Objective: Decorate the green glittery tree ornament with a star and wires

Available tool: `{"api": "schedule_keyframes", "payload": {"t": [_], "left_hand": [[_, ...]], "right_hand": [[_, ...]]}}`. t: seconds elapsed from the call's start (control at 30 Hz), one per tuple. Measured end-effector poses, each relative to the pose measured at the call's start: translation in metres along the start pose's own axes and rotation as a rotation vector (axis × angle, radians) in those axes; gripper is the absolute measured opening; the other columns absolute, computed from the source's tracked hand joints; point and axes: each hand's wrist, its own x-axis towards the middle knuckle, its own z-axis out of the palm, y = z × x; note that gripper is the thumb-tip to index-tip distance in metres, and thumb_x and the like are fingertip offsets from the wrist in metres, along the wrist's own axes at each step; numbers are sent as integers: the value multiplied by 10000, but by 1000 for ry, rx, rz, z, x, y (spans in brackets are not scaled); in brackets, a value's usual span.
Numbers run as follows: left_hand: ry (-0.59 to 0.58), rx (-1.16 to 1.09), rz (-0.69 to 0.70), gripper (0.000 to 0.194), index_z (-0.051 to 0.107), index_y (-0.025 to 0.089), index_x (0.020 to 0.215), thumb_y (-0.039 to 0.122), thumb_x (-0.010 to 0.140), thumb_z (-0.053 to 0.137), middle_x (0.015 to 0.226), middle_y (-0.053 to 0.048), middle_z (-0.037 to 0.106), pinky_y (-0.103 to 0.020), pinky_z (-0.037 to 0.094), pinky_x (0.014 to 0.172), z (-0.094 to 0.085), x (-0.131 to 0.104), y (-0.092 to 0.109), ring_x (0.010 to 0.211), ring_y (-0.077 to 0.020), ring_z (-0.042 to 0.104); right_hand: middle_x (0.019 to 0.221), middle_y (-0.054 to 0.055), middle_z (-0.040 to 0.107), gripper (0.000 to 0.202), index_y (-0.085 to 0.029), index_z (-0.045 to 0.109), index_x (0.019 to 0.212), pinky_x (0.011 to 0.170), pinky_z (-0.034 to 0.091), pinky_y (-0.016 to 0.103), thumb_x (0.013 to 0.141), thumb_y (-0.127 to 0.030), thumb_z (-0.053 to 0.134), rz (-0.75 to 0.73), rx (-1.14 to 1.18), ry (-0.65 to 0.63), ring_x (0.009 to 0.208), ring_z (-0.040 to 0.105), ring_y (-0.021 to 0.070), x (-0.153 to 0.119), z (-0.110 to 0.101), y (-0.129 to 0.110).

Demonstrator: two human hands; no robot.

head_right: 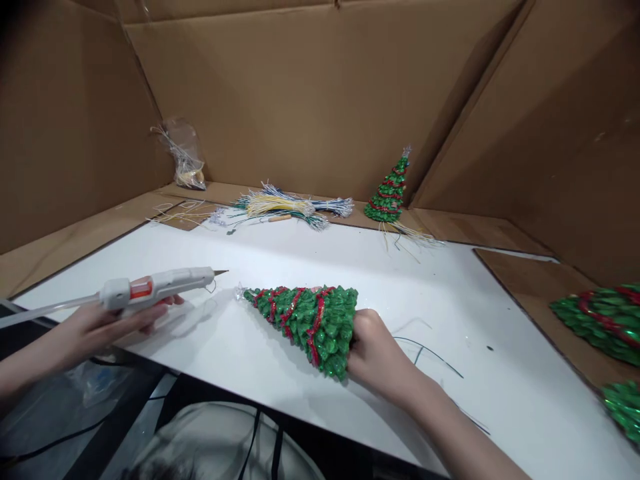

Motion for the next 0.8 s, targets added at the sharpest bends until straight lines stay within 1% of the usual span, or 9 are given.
{"api": "schedule_keyframes", "payload": {"t": [0.07,0.17,0.27,0.37,0.47,0.6,0.67,0.77,0.8], "left_hand": [[-5,-68,-32,488,643,255,1144,588,826,484,1055,-32,689,-281,514,799,-3,11,0,903,-248,639],[38,-135,-56,515,647,240,1128,611,799,505,1155,-32,652,-309,477,882,-5,25,4,1026,-281,597],[56,-128,-94,551,660,196,1095,626,787,508,1122,-62,662,-354,471,876,-4,34,9,1019,-310,589],[46,-165,-101,566,648,173,1097,626,792,500,1095,-77,670,-370,475,848,-3,38,10,999,-316,594],[38,-168,-101,547,640,179,1101,615,803,495,1093,-73,676,-359,472,851,-1,39,3,1003,-301,601],[151,-43,-47,561,641,181,1096,628,787,502,1096,-51,674,-321,477,843,0,37,-6,981,-279,612],[206,34,-3,523,650,195,1047,625,803,480,993,-11,691,-269,498,753,-1,33,-4,897,-246,630],[242,202,22,479,629,185,734,623,821,457,668,19,607,-220,476,577,-7,24,5,662,-184,597],[244,243,24,485,593,185,672,623,825,452,630,16,570,-220,469,560,-10,20,7,639,-177,580]], "right_hand": [[481,-17,486,186,-169,487,511,444,378,209,684,-105,463,10,30,7,481,388,100,1,-1,0],[514,-13,504,166,-162,515,530,466,409,212,679,-101,472,23,68,5,511,424,107,1,-2,0],[511,-17,492,156,-163,514,526,467,419,213,672,-108,501,36,71,21,512,422,108,1,-3,1],[507,-17,493,150,-162,517,520,459,426,213,663,-124,546,64,89,44,505,434,111,0,-3,0],[512,-13,513,136,-161,552,536,471,445,218,661,-141,600,109,122,45,521,483,128,1,-4,-1],[507,-7,522,151,-163,569,532,486,460,227,677,-154,607,110,180,16,536,516,144,3,-5,-2],[504,-5,519,167,-164,566,520,481,460,229,682,-160,605,112,205,6,525,511,141,4,-5,-2],[483,-16,484,201,-169,541,493,443,436,222,679,-178,618,145,191,34,488,477,125,3,-5,-1],[476,-21,466,217,-170,525,482,429,424,218,676,-185,620,155,181,49,477,460,119,3,-5,-1]]}}
